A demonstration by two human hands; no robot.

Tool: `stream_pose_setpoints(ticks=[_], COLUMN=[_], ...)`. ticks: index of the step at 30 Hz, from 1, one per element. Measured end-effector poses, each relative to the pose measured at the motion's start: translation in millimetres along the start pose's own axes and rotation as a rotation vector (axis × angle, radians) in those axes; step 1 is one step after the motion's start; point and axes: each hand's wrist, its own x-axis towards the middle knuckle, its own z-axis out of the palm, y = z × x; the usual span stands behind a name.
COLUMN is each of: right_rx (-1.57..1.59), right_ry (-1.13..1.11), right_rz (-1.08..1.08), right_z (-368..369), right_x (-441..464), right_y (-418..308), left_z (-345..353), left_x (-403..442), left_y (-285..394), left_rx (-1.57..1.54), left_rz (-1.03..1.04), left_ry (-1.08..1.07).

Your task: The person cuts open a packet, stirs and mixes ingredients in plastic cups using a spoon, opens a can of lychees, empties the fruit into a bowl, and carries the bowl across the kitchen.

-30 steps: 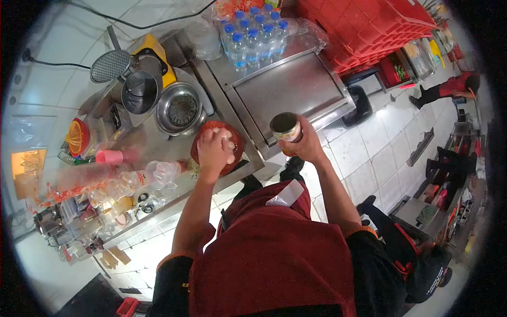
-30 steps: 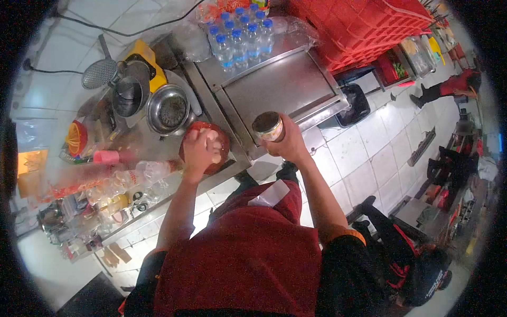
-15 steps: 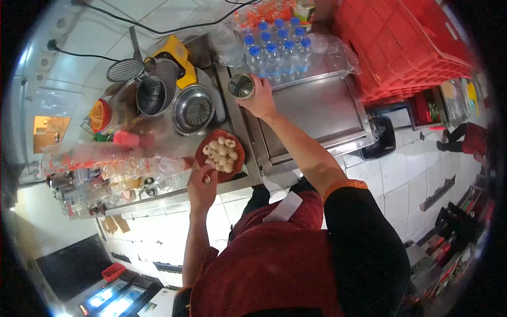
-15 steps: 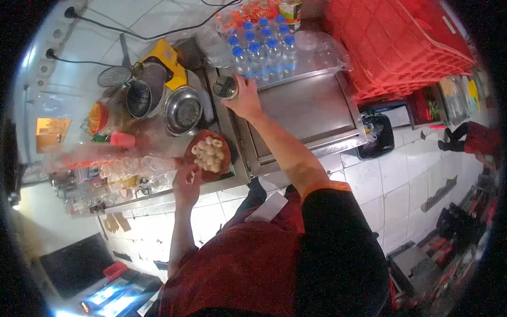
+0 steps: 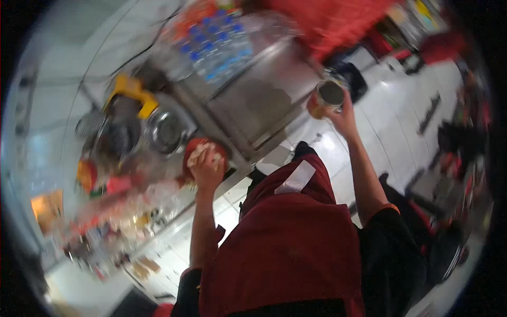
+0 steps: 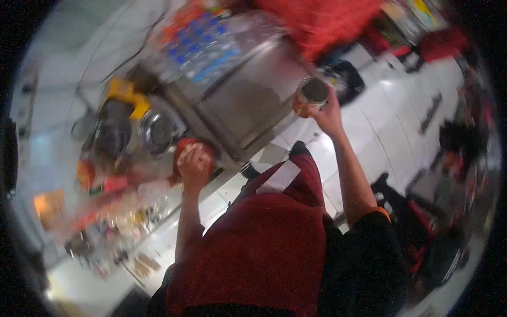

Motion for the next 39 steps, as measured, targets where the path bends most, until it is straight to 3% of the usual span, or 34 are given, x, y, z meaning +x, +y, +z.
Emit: stream_pose_setpoints(ticks=[1,3,5,7,9,10,12,13,14,15,16,18,19,20,21,22,23,24,25,26,27,28,29,30,32,33,34,35,37,38,39], right_rx=[-0.099,-0.244,-0.379,-0.366,-0.217,-0.236,-0.249,-0.419,-0.581,-0.437,-0.496,-0.561,-0.440,-0.423,-0.506,-0.455,-0.395,-0.486,-0.594,-0.375,-0.164,-0.205,-0.233,-0.228,-0.152,-0.103,-0.053,0.104,0.079,0.066,-0.080], right_ry=[0.102,0.331,0.479,0.537,0.580,0.570,0.525,0.209,-0.105,-0.210,-0.387,-0.273,-0.084,-0.217,-0.253,-0.684,-1.129,-1.137,-1.245,-1.270,-1.274,-1.160,-1.136,-1.170,-1.292,-1.331,-1.347,-1.208,-1.248,-1.227,-1.117], right_rz=[0.015,0.126,0.153,0.218,0.159,0.199,0.260,0.340,0.410,0.164,0.384,0.638,0.557,0.651,0.383,0.542,0.665,0.918,0.863,0.583,0.298,0.250,0.126,0.063,-0.045,-0.086,-0.087,0.082,0.292,0.303,0.173], right_z=[-42,-105,-151,-181,-199,-204,-196,-198,-200,-191,-193,-179,-163,-150,-129,-117,-106,-107,-99,-87,-75,-47,-26,-6,50,81,112,148,192,219,243], right_x=[-7,-23,-27,-14,25,49,66,70,73,63,48,13,-20,-45,-87,-110,-130,-128,-128,-129,-129,-145,-141,-135,-115,-105,-98,-99,-72,-69,-68], right_y=[-9,-28,-7,13,90,107,163,221,291,394,362,309,306,309,336,349,359,284,250,233,217,244,220,195,127,92,60,42,-33,-39,-39], left_z=[8,26,3,-16,-9,-27,-29,-26,-24,-18,-20,-21,-16,14,6,1,-2,-2,0,5,10,25,39,52,59,44,29,25,20,40,41], left_x=[9,9,26,32,29,34,34,33,29,22,16,2,-14,-52,-61,-74,-84,-92,-95,-94,-94,-112,-114,-113,-116,-99,-81,-71,-68,-76,-79], left_y=[0,-4,23,56,66,119,162,180,194,200,211,219,202,137,122,118,108,93,76,54,36,-4,-27,-46,-45,-29,-16,-10,-12,-33,-33], left_rx=[0.012,0.018,0.168,0.173,0.037,-0.145,-0.221,-0.314,-0.280,-0.251,-0.327,-0.404,-0.406,-0.421,-0.767,-0.870,-0.846,-0.777,-0.719,-0.692,-0.684,-0.694,-0.705,-0.457,-0.228,-0.401,-0.577,-0.601,-0.771,-0.433,-0.452], left_rz=[0.111,0.012,-0.053,-0.008,0.054,-0.199,-0.259,-0.294,-0.183,-0.068,-0.158,-0.370,-0.508,-0.208,-0.487,-0.851,-1.031,-1.149,-1.247,-1.307,-1.327,-1.209,-1.222,-1.230,-1.243,-1.295,-1.329,-1.322,-1.258,-1.162,-1.145], left_ry=[0.012,-0.151,-0.207,-0.092,-0.042,-0.131,-0.212,-0.300,-0.393,-0.454,-0.517,-0.628,-0.664,-0.474,-0.430,-0.206,0.011,0.198,0.345,0.430,0.470,0.381,0.404,0.413,0.411,0.314,0.220,0.225,0.237,0.153,0.131])
